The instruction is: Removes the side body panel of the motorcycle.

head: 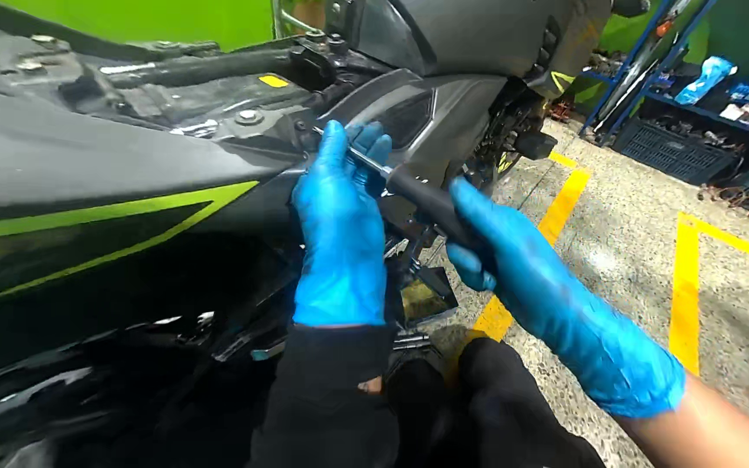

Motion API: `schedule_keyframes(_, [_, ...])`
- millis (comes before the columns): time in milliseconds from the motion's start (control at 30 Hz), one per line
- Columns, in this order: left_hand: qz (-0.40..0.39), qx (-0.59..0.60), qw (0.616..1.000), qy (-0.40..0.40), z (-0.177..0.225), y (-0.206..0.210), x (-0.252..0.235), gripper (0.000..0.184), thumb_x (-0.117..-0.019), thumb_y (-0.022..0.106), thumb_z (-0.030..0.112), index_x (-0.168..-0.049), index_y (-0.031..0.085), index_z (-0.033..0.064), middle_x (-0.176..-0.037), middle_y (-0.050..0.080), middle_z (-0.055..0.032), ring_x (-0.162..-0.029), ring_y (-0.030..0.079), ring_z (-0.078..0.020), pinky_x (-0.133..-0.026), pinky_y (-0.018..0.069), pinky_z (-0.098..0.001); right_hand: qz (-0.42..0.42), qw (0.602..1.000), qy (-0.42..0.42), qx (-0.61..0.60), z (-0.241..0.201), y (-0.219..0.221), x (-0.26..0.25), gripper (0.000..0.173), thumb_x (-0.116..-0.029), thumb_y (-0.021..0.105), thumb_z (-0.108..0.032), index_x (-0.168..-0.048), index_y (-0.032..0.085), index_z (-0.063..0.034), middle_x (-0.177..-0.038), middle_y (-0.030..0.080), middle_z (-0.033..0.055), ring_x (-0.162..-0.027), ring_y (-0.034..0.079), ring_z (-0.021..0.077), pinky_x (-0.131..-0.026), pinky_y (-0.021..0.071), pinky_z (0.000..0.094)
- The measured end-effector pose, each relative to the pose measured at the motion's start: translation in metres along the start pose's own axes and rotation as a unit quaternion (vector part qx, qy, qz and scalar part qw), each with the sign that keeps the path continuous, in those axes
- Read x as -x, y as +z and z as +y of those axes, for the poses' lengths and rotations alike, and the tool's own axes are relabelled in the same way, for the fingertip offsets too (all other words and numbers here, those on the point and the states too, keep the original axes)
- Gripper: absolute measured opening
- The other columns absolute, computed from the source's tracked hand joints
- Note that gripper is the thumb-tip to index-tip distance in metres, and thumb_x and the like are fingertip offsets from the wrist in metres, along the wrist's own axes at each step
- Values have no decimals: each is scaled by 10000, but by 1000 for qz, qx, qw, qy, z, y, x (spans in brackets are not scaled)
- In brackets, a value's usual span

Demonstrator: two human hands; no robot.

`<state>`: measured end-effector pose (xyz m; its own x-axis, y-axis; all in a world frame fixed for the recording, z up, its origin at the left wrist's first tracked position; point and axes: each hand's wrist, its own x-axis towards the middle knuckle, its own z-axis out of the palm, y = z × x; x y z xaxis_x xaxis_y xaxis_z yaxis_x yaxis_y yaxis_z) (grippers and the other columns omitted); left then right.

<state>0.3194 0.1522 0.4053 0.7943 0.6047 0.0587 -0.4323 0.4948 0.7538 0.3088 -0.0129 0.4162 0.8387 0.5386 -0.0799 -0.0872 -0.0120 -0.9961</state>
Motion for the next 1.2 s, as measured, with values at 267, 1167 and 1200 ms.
schedule_keyframes(267, [-58, -211, 953, -209, -124, -55, 48, 355, -1114, 427, 274, -1363, 584, 76, -1149, 740, -72, -905, 732, -148, -836, 596, -308, 168, 981, -75, 66, 177, -75, 42, 438, -948, 659, -240, -1327, 639, -23, -938, 750, 28, -736, 694, 101, -655, 590, 251])
schedule_keyframes(1167, [-1, -184, 956, -229, -166, -53, 14, 354, -1120, 383, 248, -1360, 577, 75, -1186, 706, -82, -998, 704, -150, -867, 571, -284, 72, 978, 124, -153, 195, -83, -8, 477, -1115, 254, -280, -1247, 618, -1, -670, 653, 21, -520, 596, 99, -487, 514, 244])
schedule_keyframes(1200, [14, -183, 954, -238, -160, -47, 23, 339, -1123, 387, 262, -1357, 560, 89, -1207, 682, -72, -1037, 677, -150, -873, 551, -280, 62, 960, 163, -217, 193, -84, -10, 594, -1127, 156, -359, -1216, 613, 10, -609, 590, 34, -468, 544, 119, -448, 484, 263])
